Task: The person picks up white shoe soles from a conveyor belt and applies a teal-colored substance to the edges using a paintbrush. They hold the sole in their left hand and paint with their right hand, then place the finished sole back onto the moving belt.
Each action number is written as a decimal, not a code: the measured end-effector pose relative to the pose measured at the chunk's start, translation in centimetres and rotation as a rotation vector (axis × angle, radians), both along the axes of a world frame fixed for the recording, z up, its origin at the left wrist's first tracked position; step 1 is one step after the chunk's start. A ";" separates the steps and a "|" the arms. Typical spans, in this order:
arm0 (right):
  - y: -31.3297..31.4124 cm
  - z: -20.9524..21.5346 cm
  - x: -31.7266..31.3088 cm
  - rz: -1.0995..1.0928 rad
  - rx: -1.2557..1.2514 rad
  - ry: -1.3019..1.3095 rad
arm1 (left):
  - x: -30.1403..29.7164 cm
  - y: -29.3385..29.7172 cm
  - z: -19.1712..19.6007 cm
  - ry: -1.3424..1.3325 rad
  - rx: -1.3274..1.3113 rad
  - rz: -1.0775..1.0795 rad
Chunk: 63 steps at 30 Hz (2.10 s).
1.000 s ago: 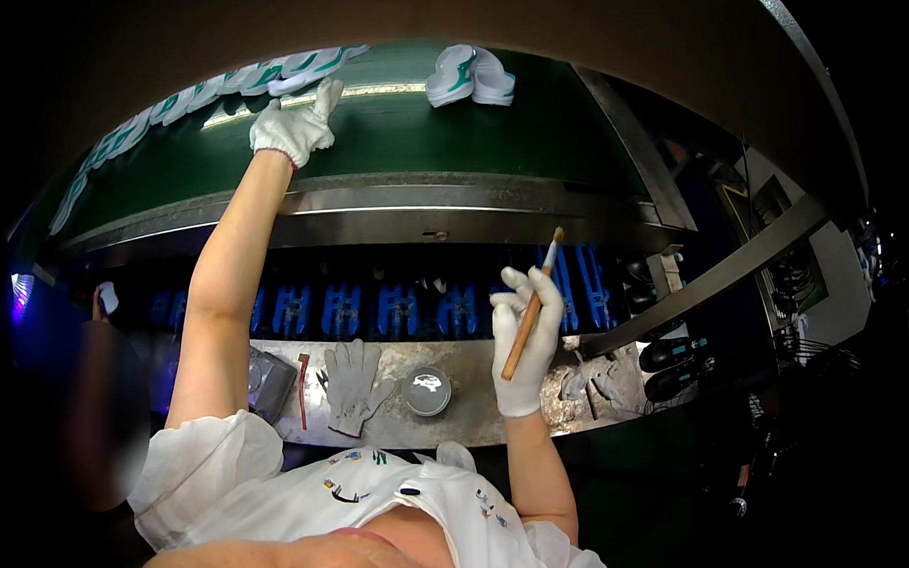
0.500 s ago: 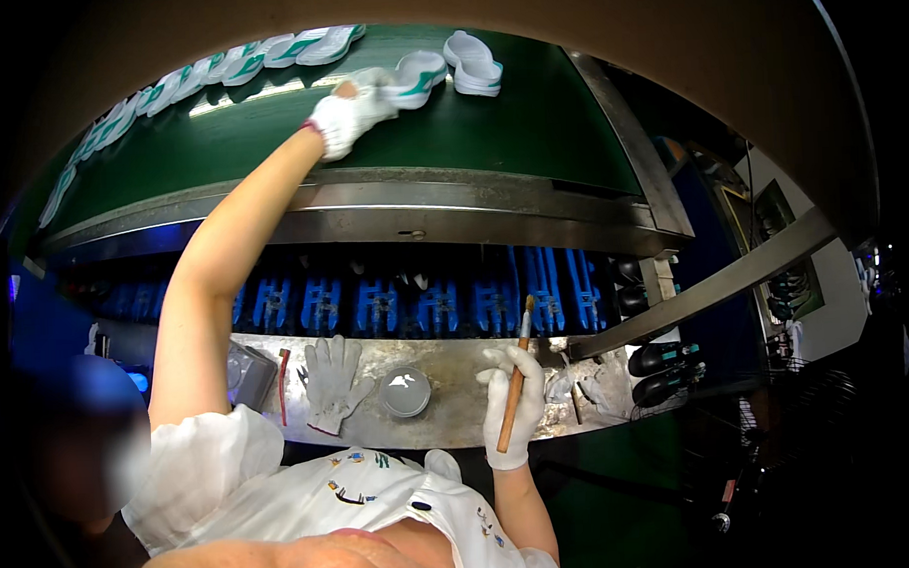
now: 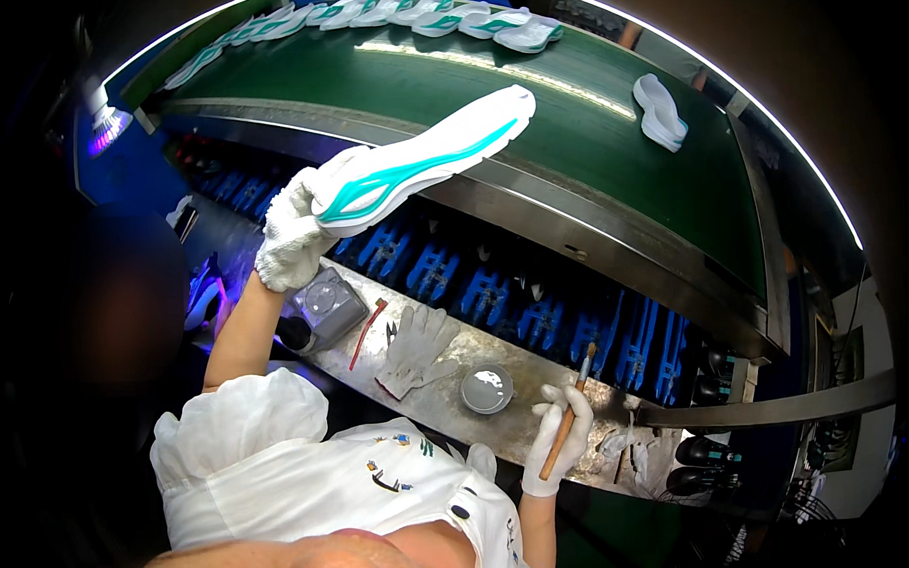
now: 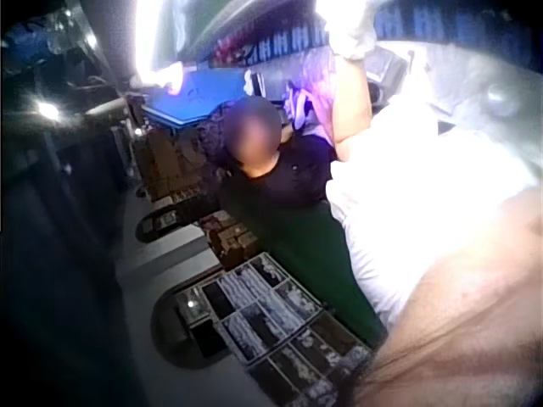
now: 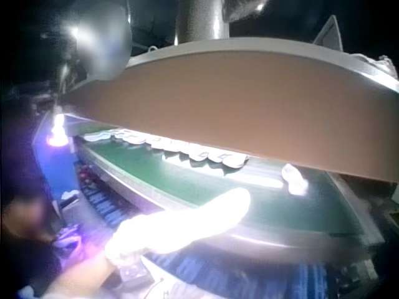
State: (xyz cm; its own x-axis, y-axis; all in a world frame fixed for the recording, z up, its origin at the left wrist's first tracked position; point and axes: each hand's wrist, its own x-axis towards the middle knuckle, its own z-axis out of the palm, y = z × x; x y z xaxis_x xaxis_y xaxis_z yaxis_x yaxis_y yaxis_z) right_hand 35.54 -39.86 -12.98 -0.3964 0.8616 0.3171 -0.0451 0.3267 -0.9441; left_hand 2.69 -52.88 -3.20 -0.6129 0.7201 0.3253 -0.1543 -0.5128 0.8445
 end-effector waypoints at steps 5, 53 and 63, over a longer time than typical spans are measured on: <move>-0.5 0.3 -0.7 0.023 0.022 -0.027 | 0.8 -0.1 0.5 -0.018 -0.083 0.087; -0.2 7.1 0.1 -0.131 0.183 0.164 | 11.7 4.3 -3.9 -0.289 -0.202 -0.295; -0.6 9.2 -1.8 0.072 0.463 -0.127 | 13.1 2.9 -4.9 -0.076 -0.268 -0.335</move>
